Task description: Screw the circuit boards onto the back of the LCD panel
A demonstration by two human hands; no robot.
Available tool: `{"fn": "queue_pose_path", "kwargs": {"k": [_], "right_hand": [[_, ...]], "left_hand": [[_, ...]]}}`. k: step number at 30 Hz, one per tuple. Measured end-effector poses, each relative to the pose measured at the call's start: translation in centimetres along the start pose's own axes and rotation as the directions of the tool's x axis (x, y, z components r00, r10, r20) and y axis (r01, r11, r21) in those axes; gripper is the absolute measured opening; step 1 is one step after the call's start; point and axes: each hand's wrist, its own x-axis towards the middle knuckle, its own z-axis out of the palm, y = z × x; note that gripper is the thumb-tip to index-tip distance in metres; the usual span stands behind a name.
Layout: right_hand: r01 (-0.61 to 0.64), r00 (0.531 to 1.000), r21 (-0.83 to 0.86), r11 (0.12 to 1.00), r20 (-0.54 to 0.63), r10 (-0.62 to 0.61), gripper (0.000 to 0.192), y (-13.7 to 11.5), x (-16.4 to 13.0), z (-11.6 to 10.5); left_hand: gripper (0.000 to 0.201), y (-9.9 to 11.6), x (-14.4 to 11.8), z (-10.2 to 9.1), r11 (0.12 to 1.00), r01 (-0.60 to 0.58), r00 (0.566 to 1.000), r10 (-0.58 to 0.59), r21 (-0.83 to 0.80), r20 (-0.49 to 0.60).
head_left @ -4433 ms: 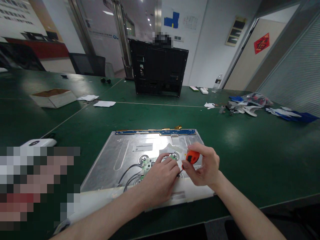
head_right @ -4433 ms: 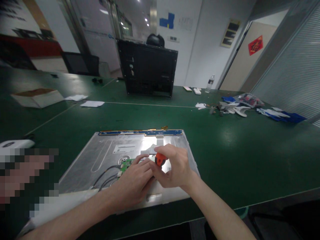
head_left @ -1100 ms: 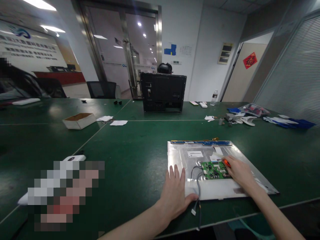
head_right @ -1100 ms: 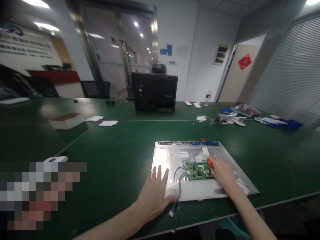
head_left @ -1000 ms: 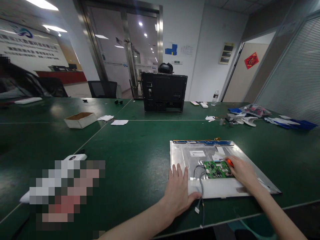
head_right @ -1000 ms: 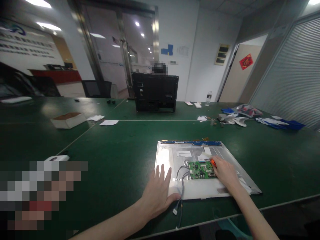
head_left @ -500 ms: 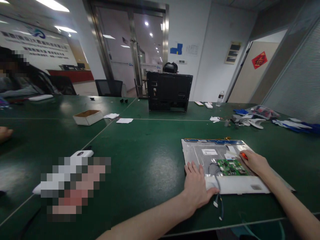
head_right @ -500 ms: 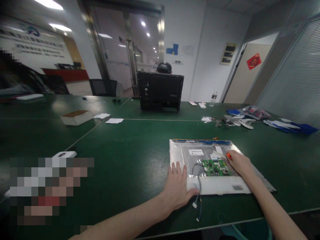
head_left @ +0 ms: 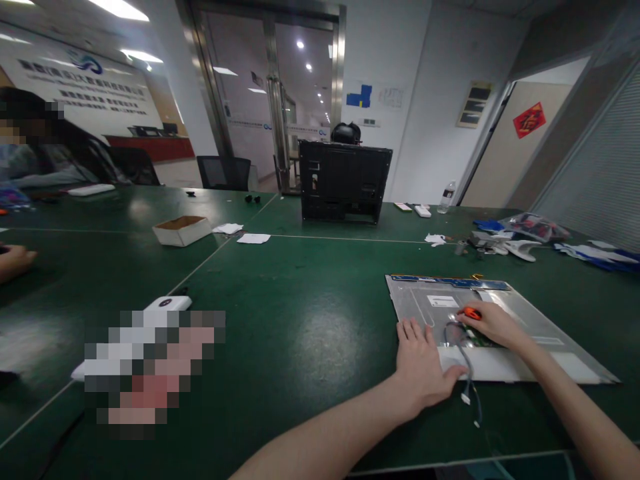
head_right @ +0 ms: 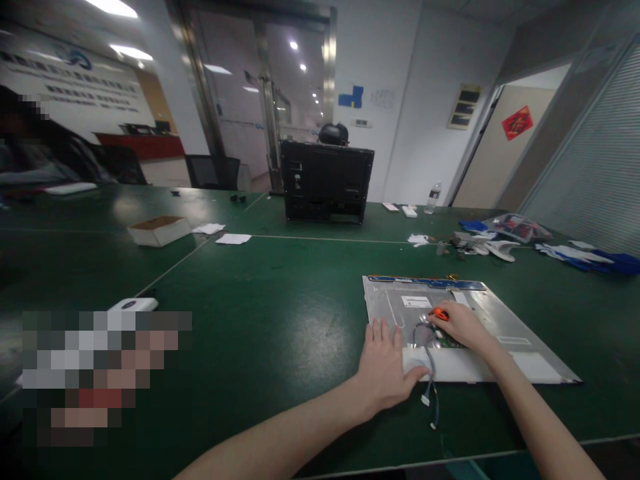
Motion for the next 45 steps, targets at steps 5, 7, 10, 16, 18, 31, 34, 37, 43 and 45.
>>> {"fn": "queue_pose_path", "kwargs": {"k": [5,7,10,16,18,31,34,37,43,45], "right_hand": [[-0.039,0.998,-0.116,0.992,-0.054,0.033,0.03,0.9,0.1,0.6],[-0.04,0.998,-0.131,0.991,-0.059,0.033,0.029,1.3,0.0,0.8],[-0.05,0.997,-0.152,0.987,-0.067,0.04,0.028,1.6,-0.2,0.7],[-0.072,0.997,-0.179,0.981,-0.023,0.069,0.024,2.0,-0.4,-0.2],[-0.08,0.997,-0.154,0.985,-0.012,0.079,0.023,2.1,-0.3,-0.3],[-0.095,0.995,-0.091,0.991,-0.02,0.094,0.022,2.6,0.9,-0.1],[-0.086,0.996,-0.071,0.994,-0.014,0.085,0.024,2.6,0.5,-0.5],[-0.05,0.998,0.028,0.998,0.048,0.049,0.028,3.0,-1.1,-1.5],[-0.071,0.991,0.161,0.984,0.122,0.052,0.028,4.0,-4.8,-2.7],[-0.067,0.99,0.184,0.981,0.135,0.042,0.027,4.0,-5.3,-2.5]], "left_hand": [[0.087,-1.1,0.0,-0.4,0.992,-0.085,0.996,0.085,-0.091,-0.008],[0.088,-1.5,0.1,-0.4,0.987,-0.135,0.991,0.135,-0.086,-0.005],[0.088,-1.9,0.5,-0.3,0.974,-0.216,0.976,0.216,-0.07,-0.001],[0.087,-2.0,0.7,-0.2,0.96,-0.276,0.961,0.277,-0.039,0.009],[0.087,-1.9,0.8,-0.3,0.961,-0.274,0.961,0.275,-0.038,0.014],[0.081,-2.5,0.9,-0.2,0.953,-0.291,0.957,0.291,-0.082,-0.008],[0.079,-3.3,1.2,-0.5,0.933,-0.339,0.939,0.342,-0.121,0.012],[0.079,-3.9,1.7,-0.6,0.906,-0.392,0.917,0.398,-0.158,0.011],[0.082,-4.2,2.1,-0.2,0.891,-0.423,0.904,0.428,-0.167,-0.006],[0.082,-4.1,2.1,-0.2,0.894,-0.419,0.906,0.424,-0.158,-0.005]]}}
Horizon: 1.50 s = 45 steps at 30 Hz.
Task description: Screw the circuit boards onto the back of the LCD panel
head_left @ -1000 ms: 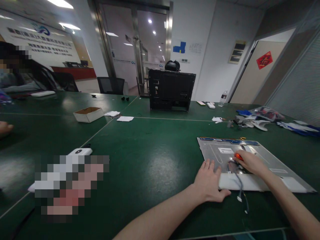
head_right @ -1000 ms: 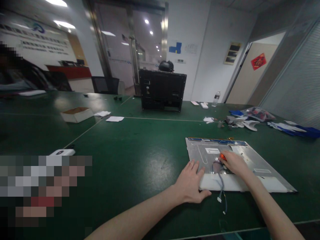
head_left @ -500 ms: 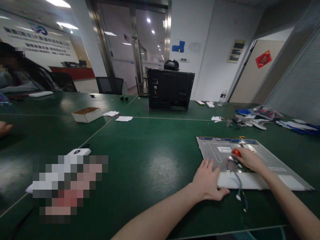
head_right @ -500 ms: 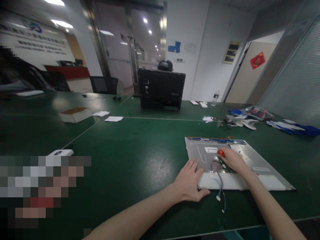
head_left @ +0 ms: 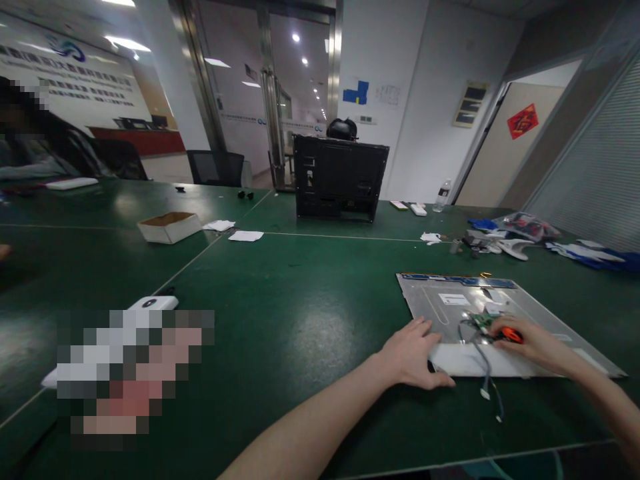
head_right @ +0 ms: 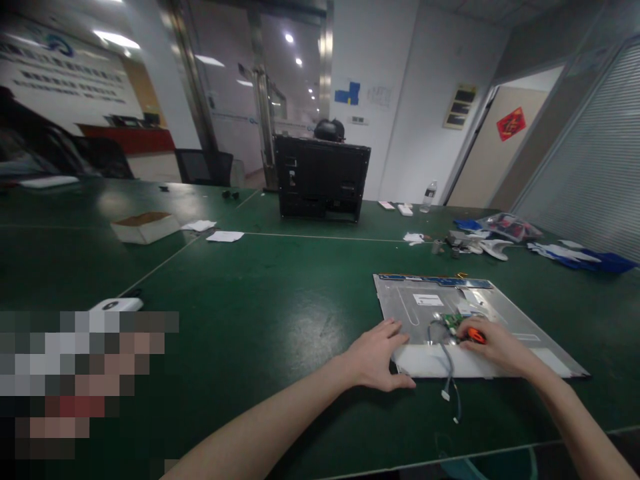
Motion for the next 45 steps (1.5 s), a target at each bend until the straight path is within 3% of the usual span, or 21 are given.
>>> {"fn": "queue_pose_path", "kwargs": {"k": [5,12,20,25,27,30,33,38,45], "right_hand": [[0.058,0.998,0.014,0.998,-0.034,-0.057,0.033,0.1,0.0,0.8],[0.084,0.996,0.0,0.996,-0.008,-0.084,0.037,-0.8,0.5,0.2],[-0.016,0.997,-0.225,0.974,-0.078,-0.002,0.03,-2.7,3.0,1.9],[-0.184,0.974,-0.354,0.917,-0.189,0.122,0.034,-6.5,3.5,3.7],[-0.22,0.969,-0.357,0.908,-0.185,0.162,0.038,-8.8,3.6,4.5],[-0.293,0.952,-0.392,0.872,-0.201,0.23,0.046,-11.6,4.0,5.6],[-0.341,0.935,-0.414,0.844,-0.238,0.261,0.049,-12.6,4.3,6.3],[-0.38,0.919,-0.403,0.833,-0.269,0.289,0.05,-10.6,4.7,6.5],[-0.379,0.907,-0.353,0.855,-0.324,0.268,0.045,-3.5,4.5,4.3]], "left_hand": [[0.081,0.1,0.0,-0.2,1.0,-0.014,1.0,0.014,0.016,-0.004],[0.083,0.0,0.1,-0.2,1.0,-0.002,1.0,0.002,-0.004,0.01],[0.089,-0.1,1.1,0.3,0.999,0.0,1.0,-0.001,-0.035,-0.027],[0.107,1.1,1.9,1.0,0.979,0.203,0.965,-0.205,-0.03,-0.162],[0.101,1.7,2.3,1.3,0.956,0.294,0.936,-0.285,0.01,-0.206],[0.092,2.3,2.4,1.5,0.939,0.341,0.921,-0.323,0.052,-0.218],[0.09,2.6,1.9,1.4,0.942,0.328,0.929,-0.308,0.067,-0.205],[0.076,3.1,0.0,0.8,0.952,0.288,0.946,-0.265,0.105,-0.187],[0.064,3.5,-3.1,-0.1,0.958,0.257,0.964,-0.245,0.13,-0.099]]}}
